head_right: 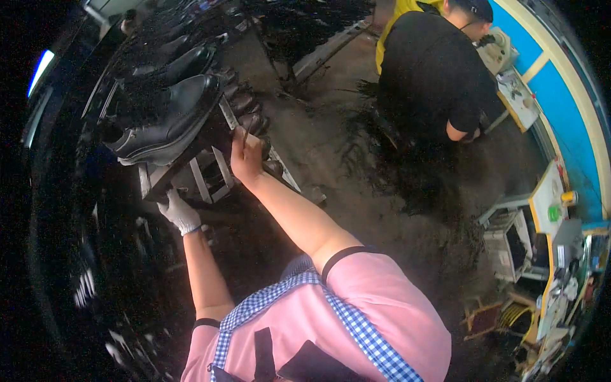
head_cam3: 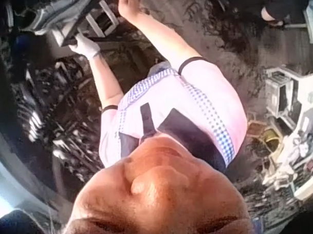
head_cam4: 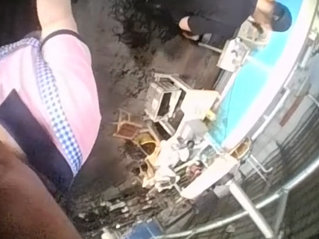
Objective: Trim excess material from leather shoes and organize them on industrial racks.
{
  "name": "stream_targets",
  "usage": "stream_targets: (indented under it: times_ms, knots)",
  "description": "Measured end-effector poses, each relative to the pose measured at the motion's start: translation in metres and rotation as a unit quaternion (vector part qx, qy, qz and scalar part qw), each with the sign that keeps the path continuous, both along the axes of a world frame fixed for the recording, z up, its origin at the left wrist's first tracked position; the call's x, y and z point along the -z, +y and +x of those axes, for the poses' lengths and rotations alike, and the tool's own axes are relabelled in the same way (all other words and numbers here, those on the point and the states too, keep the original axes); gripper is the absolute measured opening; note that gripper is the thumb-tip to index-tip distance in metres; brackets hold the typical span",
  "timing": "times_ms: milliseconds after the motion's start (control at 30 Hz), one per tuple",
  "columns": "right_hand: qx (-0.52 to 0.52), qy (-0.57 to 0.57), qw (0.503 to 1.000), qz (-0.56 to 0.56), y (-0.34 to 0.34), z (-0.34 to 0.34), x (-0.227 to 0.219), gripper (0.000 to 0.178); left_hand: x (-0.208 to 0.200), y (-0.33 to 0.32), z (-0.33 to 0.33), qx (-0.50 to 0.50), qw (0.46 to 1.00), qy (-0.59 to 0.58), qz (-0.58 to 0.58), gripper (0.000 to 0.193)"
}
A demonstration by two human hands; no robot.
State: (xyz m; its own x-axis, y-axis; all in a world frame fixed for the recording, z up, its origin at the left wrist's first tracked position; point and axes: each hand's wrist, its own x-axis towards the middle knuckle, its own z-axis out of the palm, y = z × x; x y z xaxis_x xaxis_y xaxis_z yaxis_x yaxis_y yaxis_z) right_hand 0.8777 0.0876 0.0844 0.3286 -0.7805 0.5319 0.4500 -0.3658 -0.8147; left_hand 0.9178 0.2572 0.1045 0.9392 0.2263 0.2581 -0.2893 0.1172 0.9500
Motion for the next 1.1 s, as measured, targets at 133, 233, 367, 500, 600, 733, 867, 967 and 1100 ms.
stream_targets:
  times_ms: [133,233,367,500,600,733,867,967,1100]
  knots:
    - [-0.038,0.016,0.998,-0.045,-0.031,-0.008,-0.019,0.038,-0.002,-0.026,0.012,-0.064,0.997,-0.035,0.007,0.029]
    - [-0.068,0.047,0.996,-0.046,-0.061,-0.027,-0.035,0.036,-0.024,-0.062,-0.009,-0.106,0.994,0.015,-0.029,0.031]
    - [-0.078,0.046,0.995,-0.041,-0.094,-0.061,-0.062,0.036,-0.050,-0.088,-0.040,-0.119,0.991,-0.066,0.001,0.031]
    - [-0.020,0.064,0.998,-0.016,-0.116,-0.110,-0.103,0.040,-0.106,-0.114,-0.090,-0.108,0.990,-0.051,0.069,0.024]
    - [0.012,0.115,0.993,0.021,-0.141,-0.141,-0.103,0.041,-0.137,-0.136,-0.132,-0.081,0.991,-0.068,0.077,0.022]
    - [0.007,0.083,0.996,0.013,-0.122,-0.206,-0.062,0.034,-0.108,-0.123,-0.216,-0.033,0.999,-0.035,0.024,0.014]
    - [-0.042,0.078,0.984,0.154,-0.139,-0.259,-0.045,0.040,-0.116,-0.129,-0.285,-0.034,0.991,-0.100,0.078,0.018]
    - [-0.116,0.048,0.954,0.272,-0.155,-0.308,-0.051,0.041,-0.113,-0.127,-0.332,0.028,0.993,-0.083,0.073,0.022]
    - [0.025,0.028,0.997,0.071,-0.181,-0.348,-0.019,0.035,-0.124,-0.140,-0.397,0.086,0.996,0.014,-0.009,0.020]
